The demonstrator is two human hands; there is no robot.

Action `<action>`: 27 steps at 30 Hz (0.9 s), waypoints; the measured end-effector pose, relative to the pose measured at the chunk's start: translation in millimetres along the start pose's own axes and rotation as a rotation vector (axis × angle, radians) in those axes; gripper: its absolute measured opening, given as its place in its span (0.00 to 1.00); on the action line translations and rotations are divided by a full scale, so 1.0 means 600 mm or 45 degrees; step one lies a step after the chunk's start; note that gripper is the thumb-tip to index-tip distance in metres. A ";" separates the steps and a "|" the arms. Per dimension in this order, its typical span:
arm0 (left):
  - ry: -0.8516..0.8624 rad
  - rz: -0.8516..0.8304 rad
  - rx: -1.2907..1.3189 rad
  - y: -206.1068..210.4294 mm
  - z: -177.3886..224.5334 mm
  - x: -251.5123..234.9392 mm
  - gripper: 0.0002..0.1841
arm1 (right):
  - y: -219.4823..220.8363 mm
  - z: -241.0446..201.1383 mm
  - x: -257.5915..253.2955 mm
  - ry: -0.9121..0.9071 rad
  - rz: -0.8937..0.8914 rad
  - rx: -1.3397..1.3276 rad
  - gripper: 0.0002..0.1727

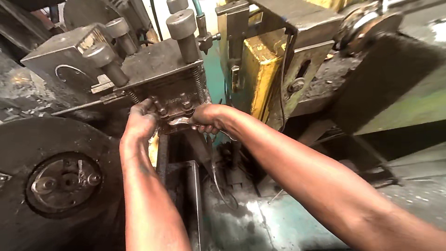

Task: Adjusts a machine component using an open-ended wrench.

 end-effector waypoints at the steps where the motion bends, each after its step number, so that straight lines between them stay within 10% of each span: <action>1: 0.001 0.004 -0.006 -0.001 0.003 0.000 0.23 | -0.002 -0.002 0.002 -0.008 0.005 0.002 0.13; 6: 0.008 -0.025 0.005 -0.002 0.000 -0.003 0.23 | 0.030 0.015 0.009 -0.040 0.002 -0.141 0.14; 14: -0.051 0.013 -0.023 -0.003 0.000 0.007 0.27 | 0.214 0.027 0.017 0.061 0.308 -1.284 0.12; 19: -0.030 0.027 0.028 -0.002 0.004 0.007 0.25 | 0.237 0.021 0.010 -0.023 0.364 -1.180 0.20; 27: -0.053 0.318 -0.361 -0.006 0.025 0.009 0.19 | 0.152 0.137 0.157 -0.288 -0.321 -0.308 0.19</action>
Point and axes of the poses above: each hand's wrist, its own x-axis away from the middle knuckle, its own y-axis out of the palm, z = x × y, the point moved 8 cm from there along -x, towards the middle knuckle, and after that the axes turned 8 degrees about -y, right-handed, at the moved point
